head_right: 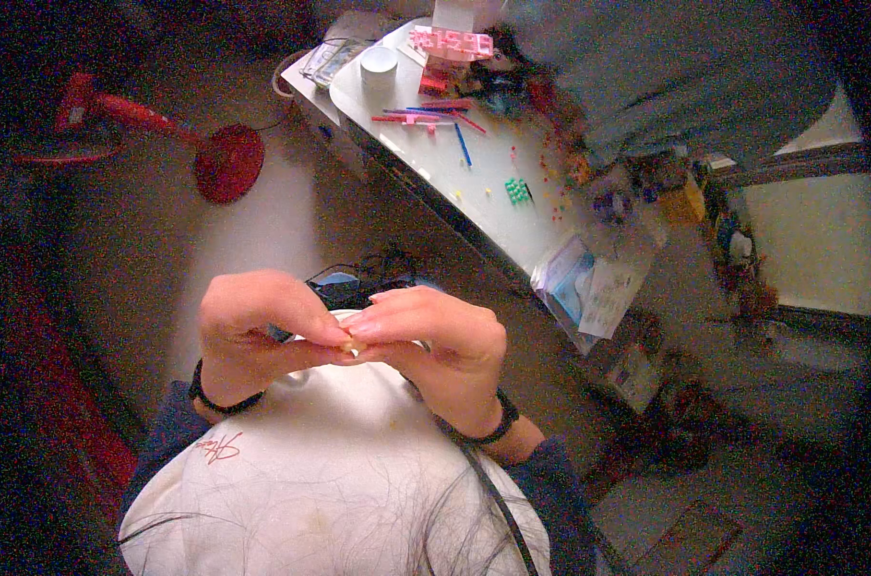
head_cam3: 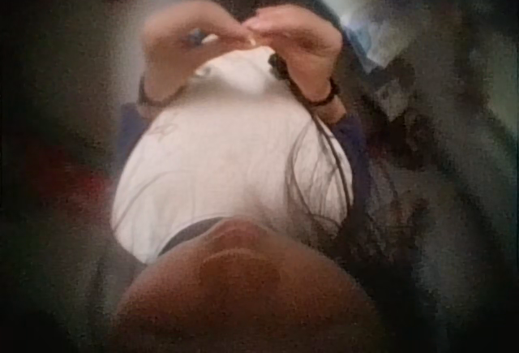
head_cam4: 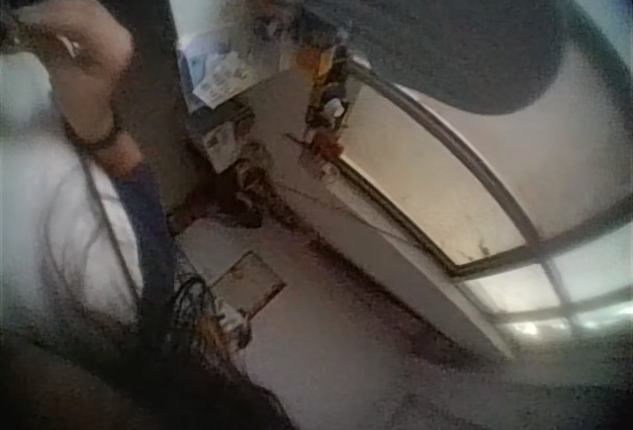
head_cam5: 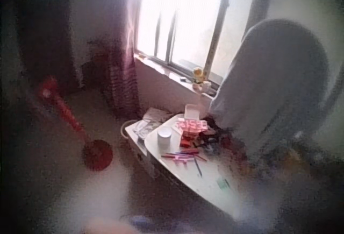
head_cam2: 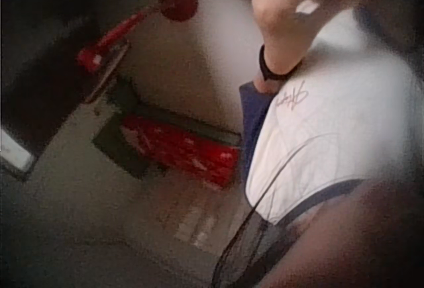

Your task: The person assembles small colorful toy bricks at a desk by hand while looking at an instruction manual.

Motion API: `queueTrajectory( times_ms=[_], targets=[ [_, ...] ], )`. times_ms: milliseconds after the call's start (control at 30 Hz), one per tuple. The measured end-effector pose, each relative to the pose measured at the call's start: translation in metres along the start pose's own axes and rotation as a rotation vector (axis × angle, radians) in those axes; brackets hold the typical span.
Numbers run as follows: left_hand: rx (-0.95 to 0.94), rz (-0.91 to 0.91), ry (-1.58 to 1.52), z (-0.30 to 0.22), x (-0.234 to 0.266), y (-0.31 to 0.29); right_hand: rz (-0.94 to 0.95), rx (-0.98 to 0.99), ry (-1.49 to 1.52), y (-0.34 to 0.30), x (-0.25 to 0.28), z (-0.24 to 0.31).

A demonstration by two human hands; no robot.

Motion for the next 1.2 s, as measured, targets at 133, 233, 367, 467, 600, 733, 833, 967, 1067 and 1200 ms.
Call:
queueTrajectory(
  times_ms=[133, 233, 367, 467, 600, 733, 833, 967, 1067, 1200],
  targets=[
    [0.018, 0.056, 0.006, -0.001, -0.002, 0.001, -0.026, -0.001, 0.003, -0.001, -0.001, 0.002],
    [0.032, 0.079, -0.007, -0.001, -0.002, -0.001, -0.035, -0.002, -0.031, -0.002, -0.002, 0.005],
    [0.049, 0.095, -0.04, 0.002, -0.001, -0.001, -0.039, 0.0, -0.057, 0.0, -0.004, 0.006],
    [0.05, 0.117, -0.028, 0.0, -0.001, -0.001, 0.0, 0.037, -0.067, 0.001, -0.006, 0.008],
    [0.089, 0.097, -0.061, 0.004, 0.002, -0.002, 0.036, 0.068, -0.076, 0.004, -0.01, 0.011],
    [0.107, 0.072, -0.091, 0.007, 0.005, -0.004, 0.054, 0.044, -0.036, 0.005, -0.013, 0.01],
    [0.091, 0.06, -0.099, 0.006, 0.005, -0.004, 0.062, 0.033, -0.03, 0.005, -0.013, 0.01],
    [0.06, 0.09, -0.106, 0.005, 0.005, -0.006, 0.074, 0.049, -0.05, 0.006, -0.014, 0.012],
    [0.059, 0.099, -0.106, 0.005, 0.005, -0.007, 0.084, 0.068, -0.066, 0.006, -0.015, 0.014],
    [0.058, 0.121, -0.077, 0.0, 0.004, -0.005, 0.086, 0.081, -0.094, 0.006, -0.015, 0.02]
  ],
)
Point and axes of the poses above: each hand's wrist, its own y-axis towards the middle knuckle, its own x-axis out of the back of the hand, z = x × y, the point moved 10 cm from there along y, towards the middle knuckle, and after that the axes turned 2 degrees about y, right-handed, at the moved point
